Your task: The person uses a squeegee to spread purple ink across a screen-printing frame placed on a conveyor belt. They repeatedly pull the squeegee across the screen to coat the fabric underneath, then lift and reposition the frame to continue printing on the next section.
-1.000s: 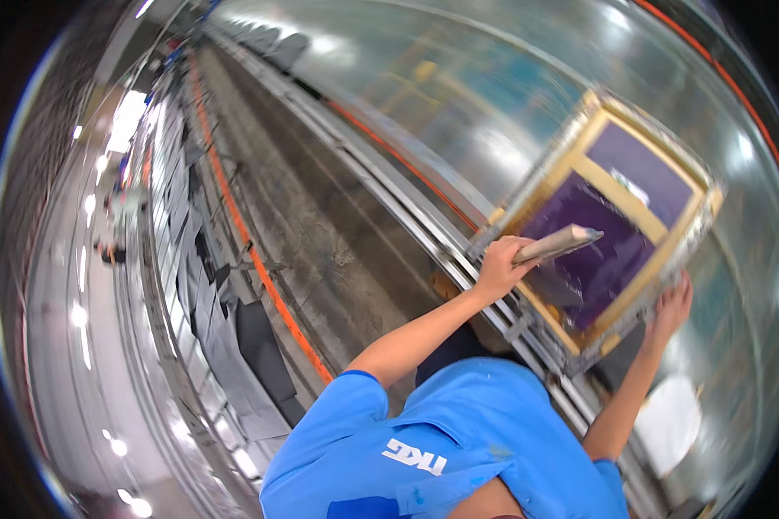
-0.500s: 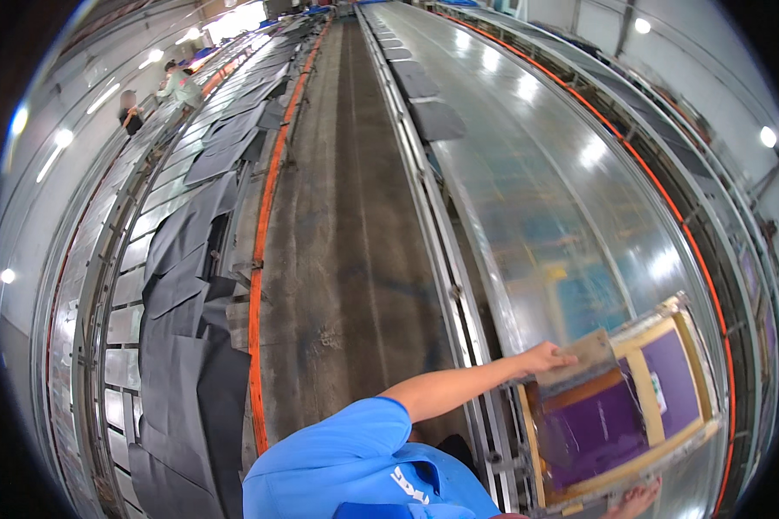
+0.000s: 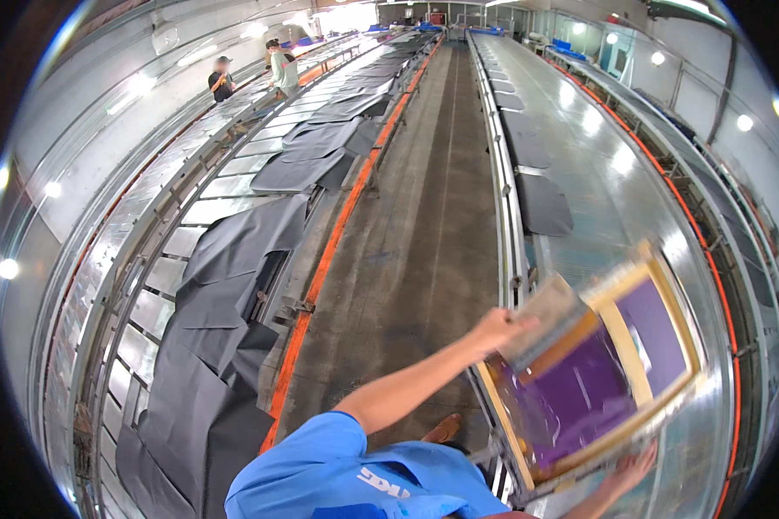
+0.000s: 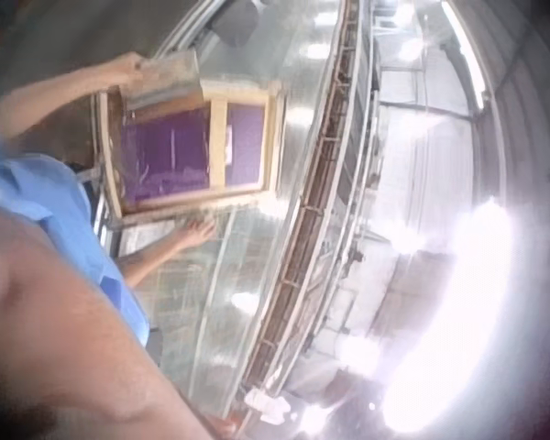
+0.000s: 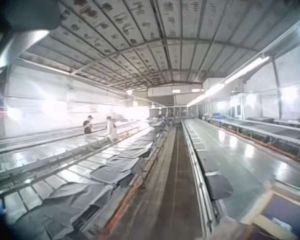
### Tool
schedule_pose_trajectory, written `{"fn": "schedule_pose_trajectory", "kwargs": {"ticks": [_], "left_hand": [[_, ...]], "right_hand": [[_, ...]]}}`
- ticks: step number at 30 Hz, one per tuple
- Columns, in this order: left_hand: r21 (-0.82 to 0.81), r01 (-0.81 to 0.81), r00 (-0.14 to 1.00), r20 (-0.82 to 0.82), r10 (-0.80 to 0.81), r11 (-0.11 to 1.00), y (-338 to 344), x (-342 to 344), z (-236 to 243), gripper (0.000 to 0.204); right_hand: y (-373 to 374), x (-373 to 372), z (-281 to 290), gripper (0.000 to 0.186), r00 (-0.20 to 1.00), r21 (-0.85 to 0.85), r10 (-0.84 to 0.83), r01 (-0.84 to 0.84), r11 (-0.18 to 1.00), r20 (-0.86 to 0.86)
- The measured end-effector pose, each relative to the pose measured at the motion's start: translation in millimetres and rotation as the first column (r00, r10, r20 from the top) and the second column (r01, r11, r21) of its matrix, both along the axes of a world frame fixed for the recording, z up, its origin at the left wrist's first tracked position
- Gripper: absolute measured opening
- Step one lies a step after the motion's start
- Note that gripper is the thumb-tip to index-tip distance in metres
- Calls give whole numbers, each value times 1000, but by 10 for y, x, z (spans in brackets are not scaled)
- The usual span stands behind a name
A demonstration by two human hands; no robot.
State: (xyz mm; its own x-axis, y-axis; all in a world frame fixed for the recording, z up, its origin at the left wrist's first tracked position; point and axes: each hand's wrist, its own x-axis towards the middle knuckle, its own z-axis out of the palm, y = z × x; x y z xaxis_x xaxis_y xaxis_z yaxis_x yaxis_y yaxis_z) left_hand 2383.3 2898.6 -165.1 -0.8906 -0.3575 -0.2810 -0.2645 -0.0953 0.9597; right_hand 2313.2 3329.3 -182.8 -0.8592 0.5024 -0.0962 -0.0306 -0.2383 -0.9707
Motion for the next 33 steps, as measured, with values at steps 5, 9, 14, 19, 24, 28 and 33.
{"fn": "schedule_pose_trajectory", "kwargs": {"ticks": [5, 9, 14, 19, 24, 28, 33], "left_hand": [[44, -420, 902, -86, 422, 907, -1623, 273, -105, 54], [131, -731, 651, -162, 742, 670, -2644, 894, -315, 46], [29, -868, 488, -127, 864, 495, -3680, 844, -246, 45], [85, -836, 520, -188, 833, 541, -4529, 524, -91, 41], [-25, -656, 743, -193, 641, 754, -5513, -843, -3, 48], [-36, -456, 880, -165, 445, 889, -5900, -2200, 4, 61], [9, -151, 974, -169, 150, 988, -5806, -3920, -93, 61]], "right_hand": [[-2024, -1057, -114, 29, 890, -32, 446, -451, 892, -98], [-3800, -1490, -190, 31, 653, -1, 756, -757, 654, -57], [-5282, -1948, -40, 49, 365, -40, 931, -930, 364, -22], [-6014, -2232, -255, 46, 405, -264, 914, -884, 386, -16], [-6285, -2806, 56, 39, 701, -297, 712, -676, 675, 23], [-6224, -3289, -9, 39, 881, -240, 472, -451, 860, 33], [-5802, -3938, -180, 40, 980, -115, 197, -197, 974, -18]]}}
